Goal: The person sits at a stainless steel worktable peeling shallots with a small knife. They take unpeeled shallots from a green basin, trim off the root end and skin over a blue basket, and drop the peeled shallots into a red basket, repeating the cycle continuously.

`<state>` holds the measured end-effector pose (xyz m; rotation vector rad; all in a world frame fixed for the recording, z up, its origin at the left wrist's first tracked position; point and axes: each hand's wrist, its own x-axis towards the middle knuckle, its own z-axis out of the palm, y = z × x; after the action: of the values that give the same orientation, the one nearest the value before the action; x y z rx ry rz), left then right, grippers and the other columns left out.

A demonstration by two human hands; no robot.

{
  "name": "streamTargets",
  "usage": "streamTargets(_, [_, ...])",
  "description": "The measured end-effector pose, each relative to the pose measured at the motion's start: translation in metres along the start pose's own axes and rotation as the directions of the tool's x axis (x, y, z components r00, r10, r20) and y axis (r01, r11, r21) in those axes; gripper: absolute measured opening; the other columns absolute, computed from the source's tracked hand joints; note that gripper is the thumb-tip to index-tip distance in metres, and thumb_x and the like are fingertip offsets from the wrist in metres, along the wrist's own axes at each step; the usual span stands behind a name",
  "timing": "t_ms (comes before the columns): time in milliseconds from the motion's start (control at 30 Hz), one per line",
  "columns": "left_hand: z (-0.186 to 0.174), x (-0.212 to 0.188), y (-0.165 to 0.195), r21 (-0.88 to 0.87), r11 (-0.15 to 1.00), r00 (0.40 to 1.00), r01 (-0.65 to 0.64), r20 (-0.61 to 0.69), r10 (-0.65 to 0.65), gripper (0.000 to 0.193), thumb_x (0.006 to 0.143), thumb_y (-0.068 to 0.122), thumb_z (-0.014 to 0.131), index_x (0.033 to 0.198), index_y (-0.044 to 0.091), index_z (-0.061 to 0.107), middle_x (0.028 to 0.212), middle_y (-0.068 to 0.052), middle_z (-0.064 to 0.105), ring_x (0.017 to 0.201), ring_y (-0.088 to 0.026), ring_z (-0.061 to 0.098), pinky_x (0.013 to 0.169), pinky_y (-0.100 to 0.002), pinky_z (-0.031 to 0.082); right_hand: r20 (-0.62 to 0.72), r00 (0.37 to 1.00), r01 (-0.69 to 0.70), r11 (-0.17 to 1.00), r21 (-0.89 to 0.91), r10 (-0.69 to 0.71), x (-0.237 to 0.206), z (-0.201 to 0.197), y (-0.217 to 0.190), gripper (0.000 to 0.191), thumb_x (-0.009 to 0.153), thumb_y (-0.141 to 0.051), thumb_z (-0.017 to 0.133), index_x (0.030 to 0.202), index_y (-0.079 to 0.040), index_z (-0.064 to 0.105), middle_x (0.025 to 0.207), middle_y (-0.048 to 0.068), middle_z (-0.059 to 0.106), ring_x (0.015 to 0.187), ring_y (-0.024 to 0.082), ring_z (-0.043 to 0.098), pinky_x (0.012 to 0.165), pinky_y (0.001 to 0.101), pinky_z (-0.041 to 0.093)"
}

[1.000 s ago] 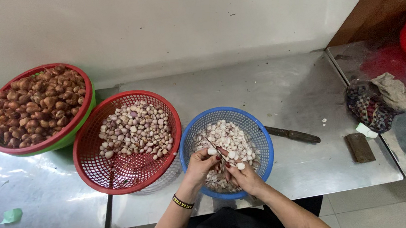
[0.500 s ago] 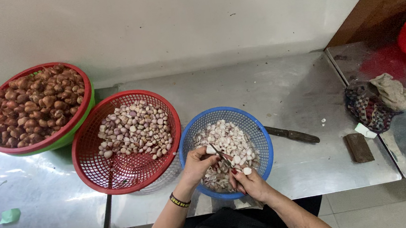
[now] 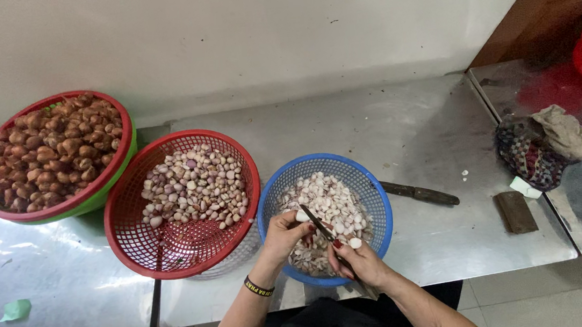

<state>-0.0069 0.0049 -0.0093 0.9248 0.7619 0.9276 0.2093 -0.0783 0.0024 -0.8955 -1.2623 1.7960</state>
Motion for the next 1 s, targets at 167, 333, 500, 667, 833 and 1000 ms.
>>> streamTargets(167, [0.002,-0.001,0.001,0.131,0.991,0.995,-0.015,0.097,0.002,0.005,0.091,0.0,0.073,0.094,-0.004,0.076,0.074,-0.007,0.075,0.059,-0.01,0.067,0.052,-0.025,0.054,-0.043,0.995,-0.094,0.995,0.034,0.096,-0.006,-0.003,-0.003,0.04,0.11,-0.035,0.038,0.094,-0.004,0.056,0.073,0.004,0.059,0.05,0.009,0.046,0.048,0.0256,0.043])
streamTargets(333, [0.014,-0.006,-0.006,0.119,0.992,0.989,0.047,0.132,-0.063,0.01,0.091,0.004,0.074,0.101,-0.001,0.075,0.075,-0.005,0.073,0.06,-0.008,0.064,0.051,-0.023,0.05,-0.071,0.993,-0.095,0.995,-0.024,0.093,0.001,-0.001,0.0,0.026,0.107,-0.036,0.041,0.127,-0.022,0.048,0.078,0.003,0.061,0.056,0.008,0.049,0.051,0.0251,0.043])
streamTargets(500, [0.012,-0.009,0.004,0.36,0.933,0.991,0.0,0.127,-0.049,0.011,0.094,0.007,0.075,0.1,-0.002,0.071,0.08,-0.005,0.073,0.067,-0.009,0.066,0.057,-0.025,0.053,-0.217,0.952,-0.222,0.975,-0.01,0.215,0.016,0.0,-0.001,0.041,0.108,-0.037,0.039,0.091,-0.005,0.059,0.072,0.005,0.06,0.052,0.012,0.048,0.046,0.0274,0.04])
streamTargets(667, [0.006,-0.017,0.029,0.843,0.232,0.805,-0.486,0.328,0.495,0.01,0.082,0.011,0.077,0.091,0.013,0.077,0.11,-0.015,0.075,0.09,-0.026,0.073,0.077,-0.036,0.059,-0.321,0.9,-0.321,0.947,-0.032,0.294,0.026,0.0,-0.004,0.048,0.109,-0.034,0.038,0.08,-0.003,0.061,0.057,0.003,0.05,0.048,0.013,0.043,0.047,0.03,0.038])
streamTargets(833, [-0.057,-0.005,0.076,0.947,0.264,0.924,0.185,-0.259,0.282,0.016,0.097,0.019,0.062,0.105,0.007,0.07,0.106,-0.015,0.071,0.082,-0.027,0.074,0.071,-0.038,0.061,-0.325,0.9,-0.335,0.939,-0.085,0.291,0.031,-0.003,-0.002,0.052,0.108,-0.033,0.035,0.076,-0.003,0.063,0.05,0.001,0.047,0.046,0.013,0.044,0.049,0.0316,0.041])
streamTargets(1000, [-0.109,-0.004,0.09,0.946,-0.165,0.943,0.28,-0.239,0.232,0.014,0.094,0.014,0.057,0.101,0.007,0.067,0.096,-0.018,0.071,0.086,-0.036,0.072,0.073,-0.046,0.06,-0.3,0.906,-0.325,0.945,-0.043,0.298,0.032,-0.004,0.0,0.054,0.109,-0.033,0.035,0.075,-0.001,0.063,0.05,0.002,0.05,0.046,0.013,0.046,0.048,0.0305,0.042])
